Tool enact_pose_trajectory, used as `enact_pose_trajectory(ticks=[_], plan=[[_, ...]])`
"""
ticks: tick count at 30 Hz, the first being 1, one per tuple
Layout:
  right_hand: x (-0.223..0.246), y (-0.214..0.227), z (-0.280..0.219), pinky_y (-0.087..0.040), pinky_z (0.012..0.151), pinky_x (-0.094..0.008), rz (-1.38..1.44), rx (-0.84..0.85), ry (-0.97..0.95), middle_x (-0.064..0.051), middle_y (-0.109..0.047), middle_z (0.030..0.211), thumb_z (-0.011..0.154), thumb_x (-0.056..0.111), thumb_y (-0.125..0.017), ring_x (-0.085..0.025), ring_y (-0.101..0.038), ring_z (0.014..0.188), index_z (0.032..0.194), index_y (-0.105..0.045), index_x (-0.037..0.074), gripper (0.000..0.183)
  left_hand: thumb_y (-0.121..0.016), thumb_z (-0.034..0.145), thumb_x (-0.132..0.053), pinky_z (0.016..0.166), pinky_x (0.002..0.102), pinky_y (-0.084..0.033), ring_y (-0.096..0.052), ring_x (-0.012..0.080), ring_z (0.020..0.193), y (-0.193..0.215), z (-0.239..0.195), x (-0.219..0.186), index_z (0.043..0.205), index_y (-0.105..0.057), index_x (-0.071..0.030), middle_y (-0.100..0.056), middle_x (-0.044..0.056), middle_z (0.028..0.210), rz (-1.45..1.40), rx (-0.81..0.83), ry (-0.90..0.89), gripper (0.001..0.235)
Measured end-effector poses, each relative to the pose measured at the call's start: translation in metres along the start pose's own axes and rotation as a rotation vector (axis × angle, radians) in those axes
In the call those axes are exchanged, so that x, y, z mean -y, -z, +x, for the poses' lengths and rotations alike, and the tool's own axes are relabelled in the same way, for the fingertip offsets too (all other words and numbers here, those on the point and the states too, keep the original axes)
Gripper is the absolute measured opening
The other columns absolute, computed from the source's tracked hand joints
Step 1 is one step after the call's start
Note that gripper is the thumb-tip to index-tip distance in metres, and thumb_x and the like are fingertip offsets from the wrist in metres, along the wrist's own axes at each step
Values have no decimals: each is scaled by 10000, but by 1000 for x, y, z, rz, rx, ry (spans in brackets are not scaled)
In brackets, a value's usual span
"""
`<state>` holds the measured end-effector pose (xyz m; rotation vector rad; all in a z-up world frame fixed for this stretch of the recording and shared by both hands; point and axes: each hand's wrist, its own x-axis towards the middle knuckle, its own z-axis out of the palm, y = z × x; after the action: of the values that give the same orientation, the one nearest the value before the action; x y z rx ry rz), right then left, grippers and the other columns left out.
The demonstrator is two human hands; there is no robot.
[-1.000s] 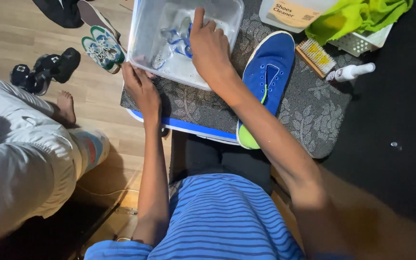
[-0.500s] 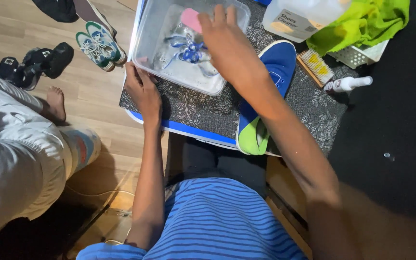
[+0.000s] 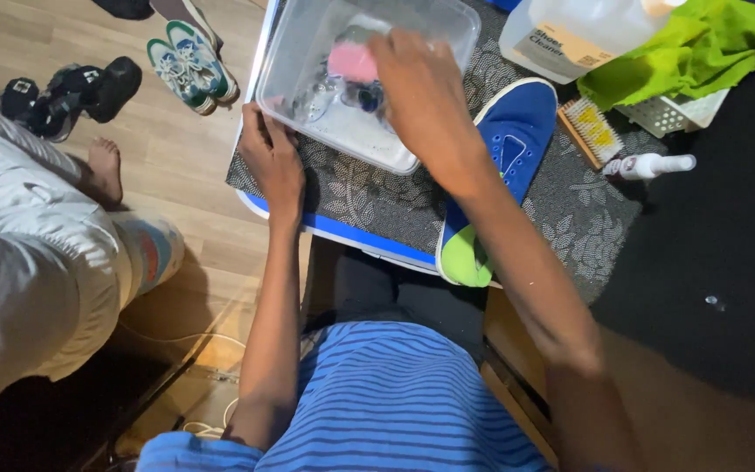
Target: The person cleans a blue sneaker by scrubbing the white sole with a pink brush dipped in soapy water. They then wipe the shoe with a green cloth and continue scrubbing the sole and sides with the brush.
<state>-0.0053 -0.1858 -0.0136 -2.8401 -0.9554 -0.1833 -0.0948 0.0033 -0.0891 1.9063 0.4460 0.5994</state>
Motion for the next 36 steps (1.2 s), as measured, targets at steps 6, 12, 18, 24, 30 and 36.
enact_pose_trajectory(ticks=[6, 12, 18, 24, 30, 36], plan=[[13, 3, -11, -447, 633, -461, 123, 250, -269, -167, -572, 963, 764, 304, -639, -441, -614, 810, 975, -794, 288, 262, -460, 1053, -279, 671, 366, -421, -547, 217, 674, 0, 0, 0, 971, -628, -108, -607, 55, 728, 13, 6, 18, 253], [18, -32, -6, -568, 548, -469, -236, 68, -218, -118, -601, 934, 844, -42, -559, -326, -668, 759, 952, -714, 96, 233, -296, 1105, -426, 609, 306, -456, -558, 134, 569, -1, -2, 11, 1008, -616, -85, -567, 11, 678, -48, 13, -7, 477], [16, -14, -2, -532, 583, -611, 117, 194, -193, -198, -615, 1027, 825, -76, -517, -452, -676, 821, 1180, -645, 31, 392, -255, 1037, -673, 557, 270, -416, -530, 115, 568, 0, -3, -2, 1030, -591, -77, -520, 8, 690, -142, 56, -13, 684], [21, -2, -5, -495, 678, -627, 234, 360, -258, -252, -657, 1017, 798, -93, -464, -517, -660, 898, 1030, -626, 18, 304, -368, 1054, -573, 595, 293, -435, -559, 128, 554, 1, -3, -2, 1041, -641, -115, -554, 4, 651, -83, 16, -27, 533], [31, 8, -6, -551, 674, -542, 196, 271, -215, -170, -662, 964, 788, -99, -666, -391, -711, 773, 1215, -704, 224, 537, -371, 1073, -505, 570, 288, -460, -574, 137, 558, 1, -3, 0, 945, -546, -97, -572, 9, 676, -98, 23, -40, 463], [22, -22, -5, -564, 586, -508, -58, 293, -266, -211, -656, 1029, 728, -82, -691, -411, -718, 753, 1052, -712, 46, 349, -358, 1079, -511, 593, 305, -449, -581, 145, 573, 3, -3, -6, 982, -579, -98, -566, 5, 684, -66, 24, -51, 478]])
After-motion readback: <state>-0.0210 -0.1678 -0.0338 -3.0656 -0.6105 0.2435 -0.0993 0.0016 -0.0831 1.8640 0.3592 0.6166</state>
